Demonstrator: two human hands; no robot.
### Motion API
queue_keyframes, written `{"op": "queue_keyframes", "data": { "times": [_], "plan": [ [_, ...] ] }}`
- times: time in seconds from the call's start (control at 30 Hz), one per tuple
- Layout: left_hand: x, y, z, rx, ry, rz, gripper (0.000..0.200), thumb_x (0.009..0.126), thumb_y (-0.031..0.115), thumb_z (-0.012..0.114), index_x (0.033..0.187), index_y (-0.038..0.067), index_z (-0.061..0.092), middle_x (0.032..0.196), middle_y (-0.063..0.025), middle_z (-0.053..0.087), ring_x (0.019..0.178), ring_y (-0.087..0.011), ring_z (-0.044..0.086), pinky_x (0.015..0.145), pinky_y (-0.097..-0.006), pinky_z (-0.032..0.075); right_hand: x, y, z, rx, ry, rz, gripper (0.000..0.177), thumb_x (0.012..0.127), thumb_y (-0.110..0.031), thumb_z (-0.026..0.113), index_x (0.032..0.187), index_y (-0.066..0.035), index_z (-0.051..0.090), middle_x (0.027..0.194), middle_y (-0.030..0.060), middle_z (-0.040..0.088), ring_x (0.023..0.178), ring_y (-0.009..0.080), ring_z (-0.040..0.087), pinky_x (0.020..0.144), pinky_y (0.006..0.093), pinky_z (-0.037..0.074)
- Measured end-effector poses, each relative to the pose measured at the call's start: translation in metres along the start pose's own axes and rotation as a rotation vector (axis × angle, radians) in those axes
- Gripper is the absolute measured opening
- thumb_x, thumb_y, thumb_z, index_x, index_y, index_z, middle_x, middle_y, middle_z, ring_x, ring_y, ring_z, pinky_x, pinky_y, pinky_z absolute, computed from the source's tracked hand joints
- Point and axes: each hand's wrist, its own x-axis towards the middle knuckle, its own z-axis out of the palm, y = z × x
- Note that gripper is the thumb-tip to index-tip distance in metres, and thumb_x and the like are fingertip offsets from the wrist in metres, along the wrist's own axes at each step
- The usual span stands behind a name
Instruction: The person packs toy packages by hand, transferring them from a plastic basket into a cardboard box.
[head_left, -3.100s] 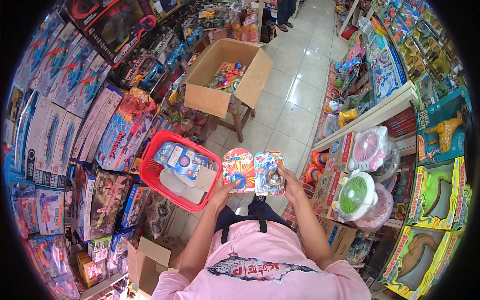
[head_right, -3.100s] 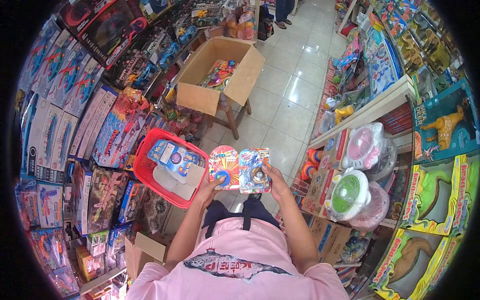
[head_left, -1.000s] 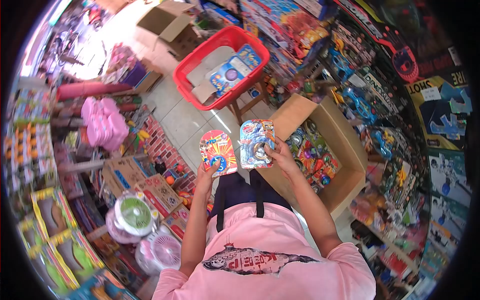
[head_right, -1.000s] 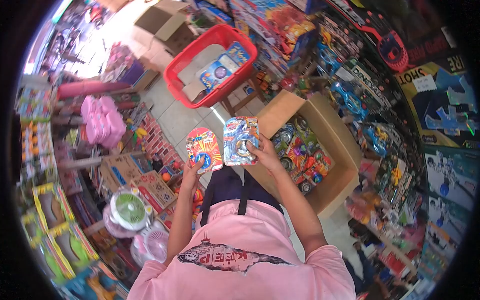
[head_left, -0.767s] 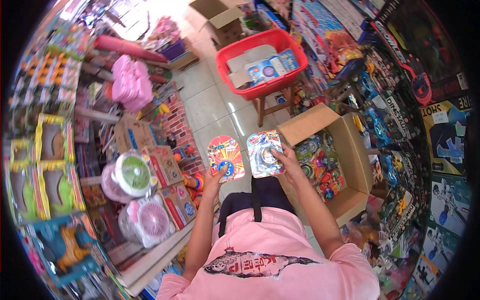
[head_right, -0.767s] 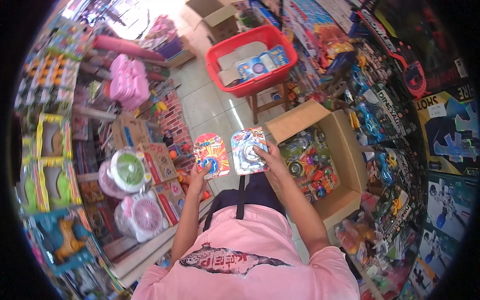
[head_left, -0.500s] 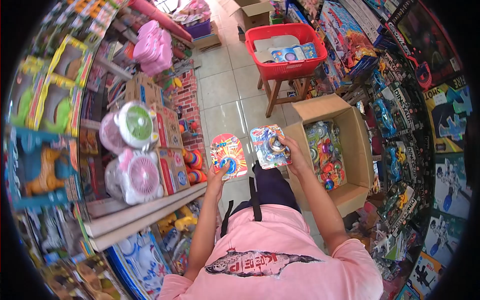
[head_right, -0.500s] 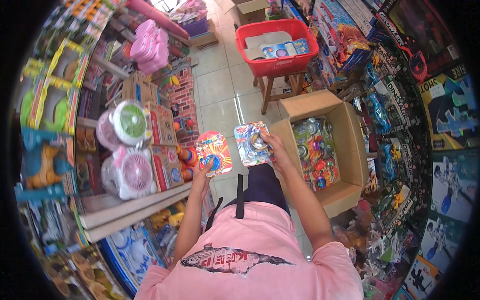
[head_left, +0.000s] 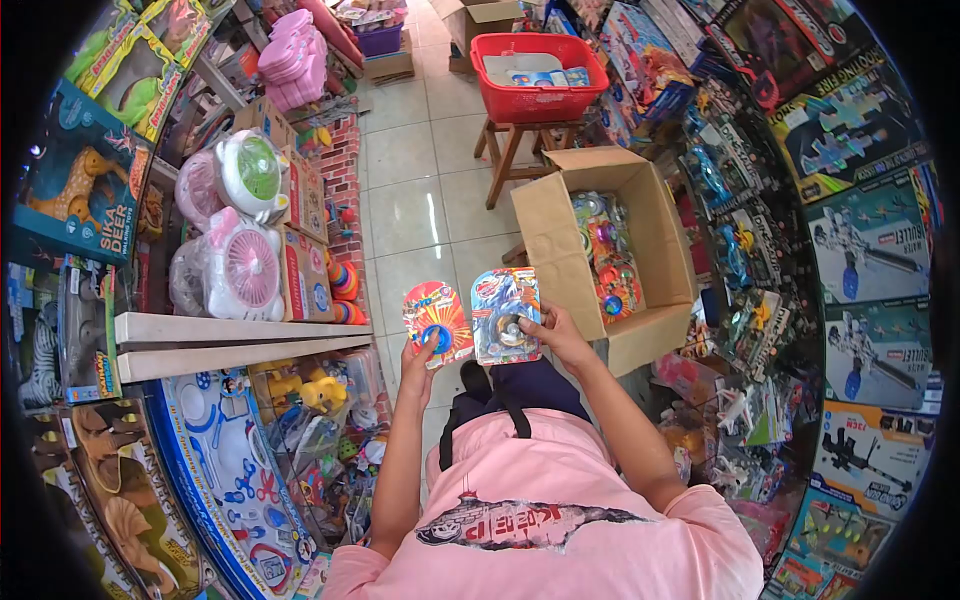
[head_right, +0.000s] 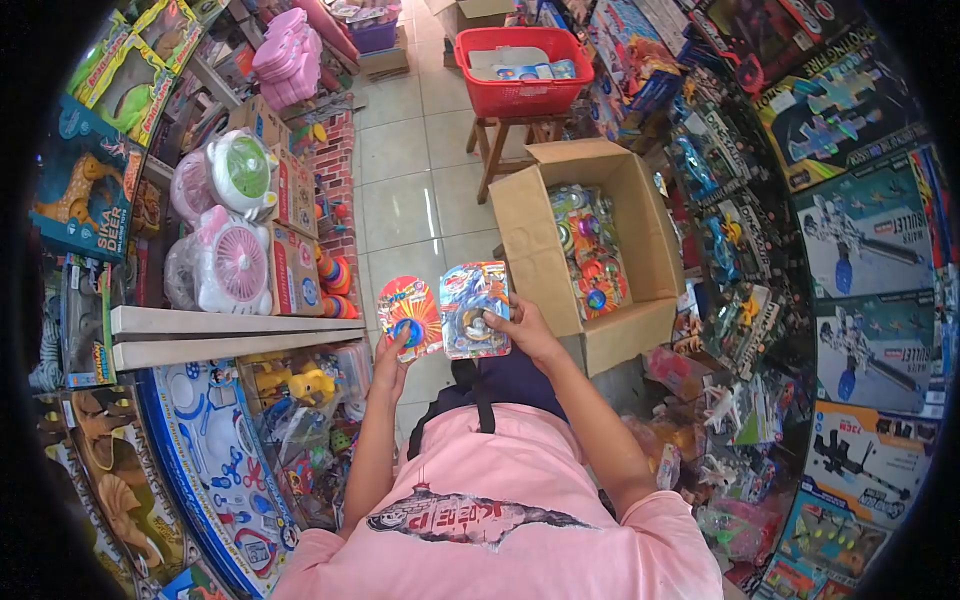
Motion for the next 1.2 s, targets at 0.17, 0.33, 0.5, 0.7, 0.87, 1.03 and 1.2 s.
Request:
{"op": "queue_keyframes", "data": {
  "times": [0.17,0.33,0.5,0.7,0.87,1.03,1.2],
  "plan": [
    [0.000,-0.004,0.022,-0.018,-0.030,0.012,0.043,0.089,0.027,0.071,0.125,0.010,0.053,0.114,-0.0033,0.063,0.103,-0.0144,0.064,0.086,-0.0363,0.055,-0.026,0.007,-0.024,0.015,0.027,-0.030,0.055,0.088,-0.020,0.073,0.132,0.001,0.047,0.112,0.0093,0.068,0.099,0.0142,0.066,0.089,0.0300,0.052],
    [0.005,-0.010,0.054,0.031,-0.069,0.026,0.041,0.091,0.027,0.068,0.124,0.009,0.053,0.113,-0.0036,0.064,0.101,-0.0142,0.065,0.084,-0.0337,0.056,-0.040,-0.007,-0.066,-0.068,0.157,-0.109,0.058,0.089,-0.021,0.072,0.133,0.000,0.042,0.116,0.0098,0.065,0.105,0.0158,0.063,0.090,0.0309,0.051],
    [0.015,-0.023,0.089,0.046,-0.059,0.039,0.042,0.091,0.027,0.068,0.125,0.009,0.052,0.114,-0.0041,0.064,0.102,-0.0145,0.065,0.085,-0.0341,0.056,-0.038,-0.062,-0.139,-0.085,0.245,-0.092,0.055,0.089,-0.021,0.072,0.132,-0.003,0.044,0.116,0.0097,0.065,0.105,0.0170,0.063,0.089,0.0323,0.052],
    [0.021,-0.048,0.148,0.021,0.075,0.093,0.041,0.089,0.027,0.070,0.122,0.010,0.054,0.111,-0.0033,0.064,0.099,-0.0139,0.065,0.082,-0.0348,0.055,0.028,-0.051,-0.268,-0.703,0.331,0.351,0.065,0.077,-0.033,0.083,0.125,0.001,0.054,0.106,0.0108,0.067,0.091,0.0176,0.065,0.072,0.0310,0.053],
    [0.018,-0.071,0.193,-0.064,0.169,0.142,0.038,0.090,0.025,0.070,0.121,0.010,0.053,0.111,-0.0033,0.065,0.098,-0.0134,0.065,0.080,-0.0330,0.056,0.085,0.008,-0.286,-0.806,0.069,0.523,0.069,0.075,-0.032,0.084,0.127,0.004,0.056,0.125,0.0155,0.062,0.104,0.0229,0.064,0.080,0.0360,0.053],
    [-0.003,-0.089,0.214,-0.074,0.267,0.163,0.038,0.092,0.025,0.067,0.124,0.010,0.052,0.113,-0.0039,0.064,0.100,-0.0147,0.065,0.086,-0.0349,0.055,0.107,0.045,-0.288,-0.790,-0.100,0.580,0.082,0.077,-0.039,0.081,0.140,0.000,0.046,0.135,0.0155,0.056,0.109,0.0264,0.062,0.082,0.0380,0.054],
    [-0.028,-0.096,0.232,-0.058,0.351,0.226,0.039,0.091,0.025,0.068,0.124,0.009,0.052,0.111,-0.0044,0.064,0.096,-0.0138,0.066,0.083,-0.0327,0.055,0.127,0.061,-0.296,-1.043,-0.200,0.680,0.084,0.082,-0.046,0.075,0.150,-0.017,0.034,0.113,0.0191,0.068,0.087,0.0284,0.071,0.069,0.0410,0.059]
  ]
}}
